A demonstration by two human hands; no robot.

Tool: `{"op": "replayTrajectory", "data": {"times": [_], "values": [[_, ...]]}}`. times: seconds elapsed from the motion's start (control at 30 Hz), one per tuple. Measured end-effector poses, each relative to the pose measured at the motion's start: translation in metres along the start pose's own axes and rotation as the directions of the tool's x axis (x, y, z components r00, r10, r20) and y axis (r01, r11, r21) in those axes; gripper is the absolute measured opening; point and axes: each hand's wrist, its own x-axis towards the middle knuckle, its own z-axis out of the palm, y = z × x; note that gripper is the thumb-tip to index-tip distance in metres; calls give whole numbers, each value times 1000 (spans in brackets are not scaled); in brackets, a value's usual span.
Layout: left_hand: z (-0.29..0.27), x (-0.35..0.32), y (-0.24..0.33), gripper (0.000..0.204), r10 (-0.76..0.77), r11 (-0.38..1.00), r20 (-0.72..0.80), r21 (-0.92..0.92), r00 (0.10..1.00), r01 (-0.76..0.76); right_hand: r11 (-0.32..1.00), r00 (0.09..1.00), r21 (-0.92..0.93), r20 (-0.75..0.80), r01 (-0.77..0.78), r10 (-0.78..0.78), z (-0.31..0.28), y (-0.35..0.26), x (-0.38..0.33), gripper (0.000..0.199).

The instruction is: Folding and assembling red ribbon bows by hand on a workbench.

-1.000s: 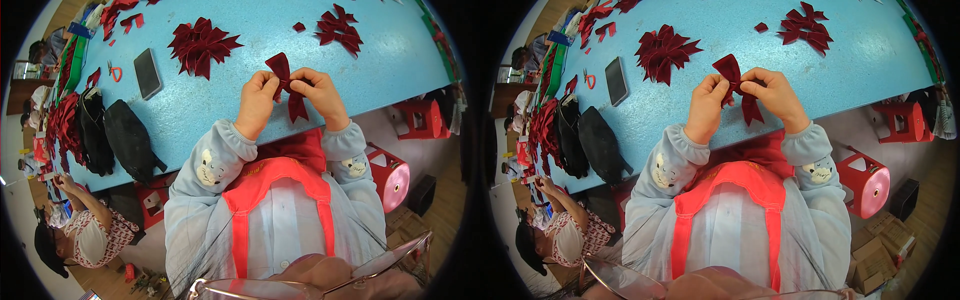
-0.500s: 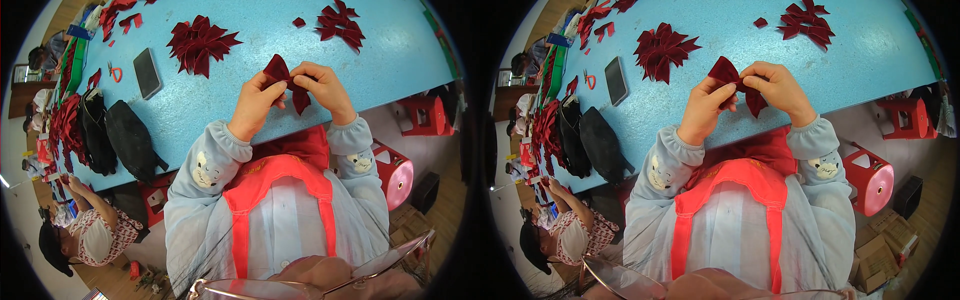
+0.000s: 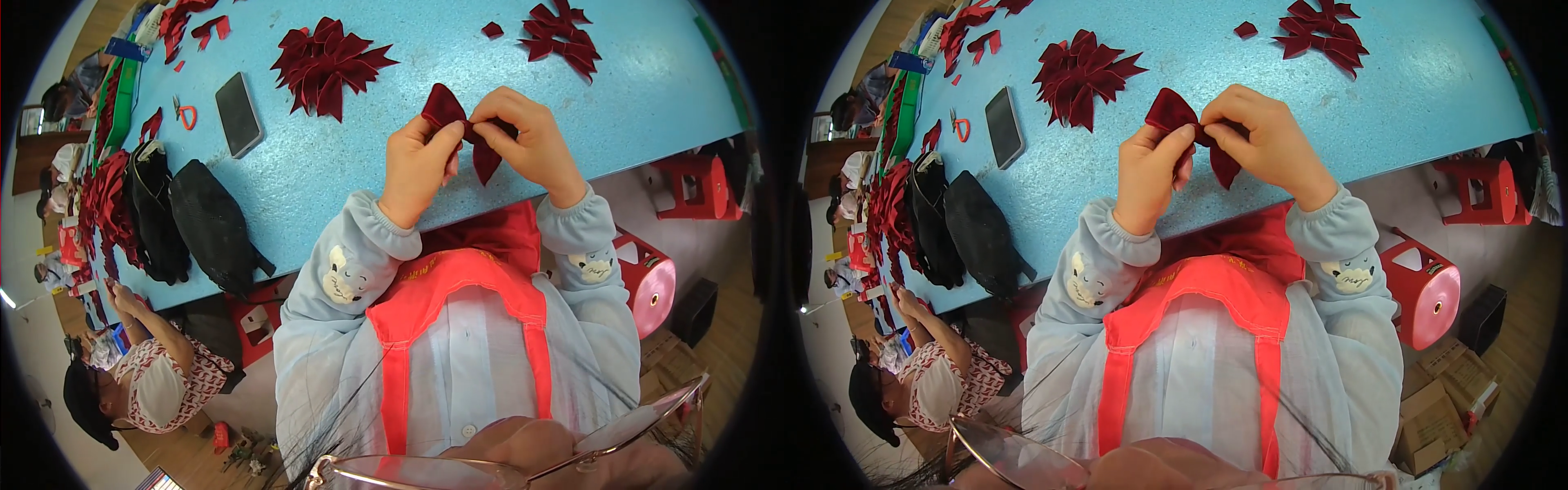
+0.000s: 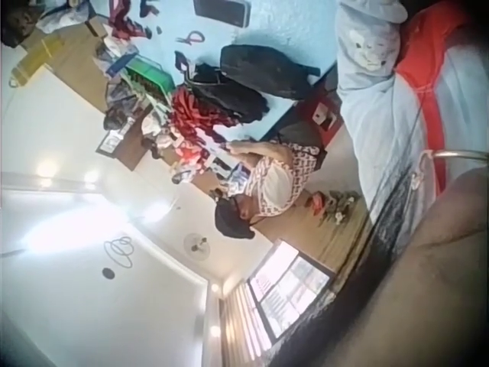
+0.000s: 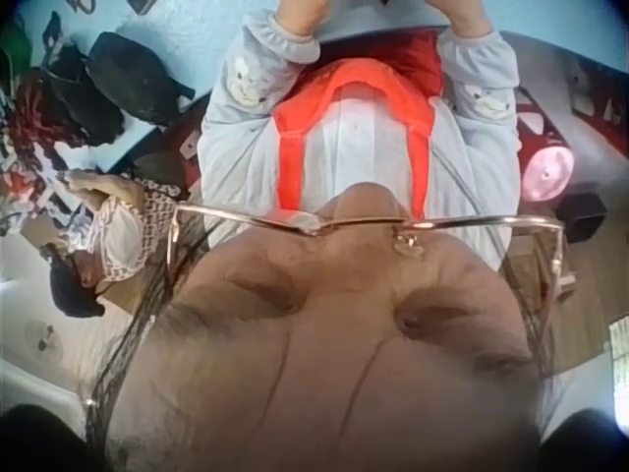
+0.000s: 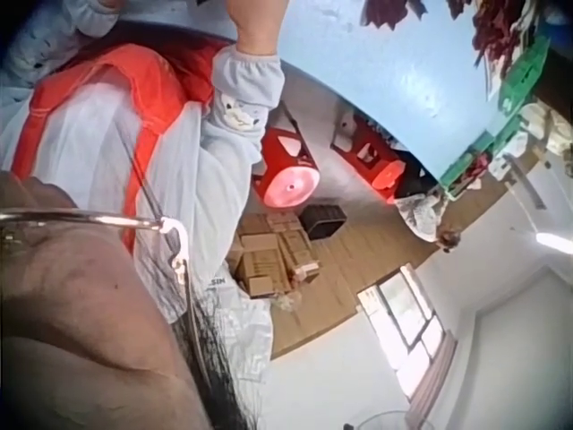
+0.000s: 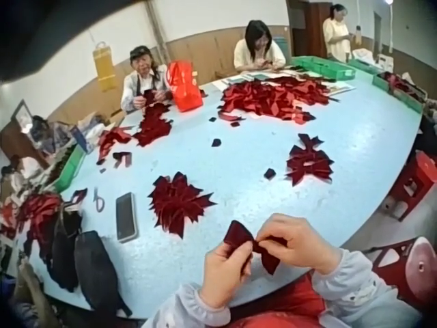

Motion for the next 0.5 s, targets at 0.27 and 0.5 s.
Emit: {"op": "replayTrajectory", "data": {"times": [0.27,0.5], "values": [[-2,-2,-1,13,-117,968,-35,-225,992,106,852,916,-337,173,401,-362,-4,-11,8,18],[6,-8,0,12,-123,942,-59,-323,991,97,741,870,-472,375,477,-321,-9,-21,15,20]]}}
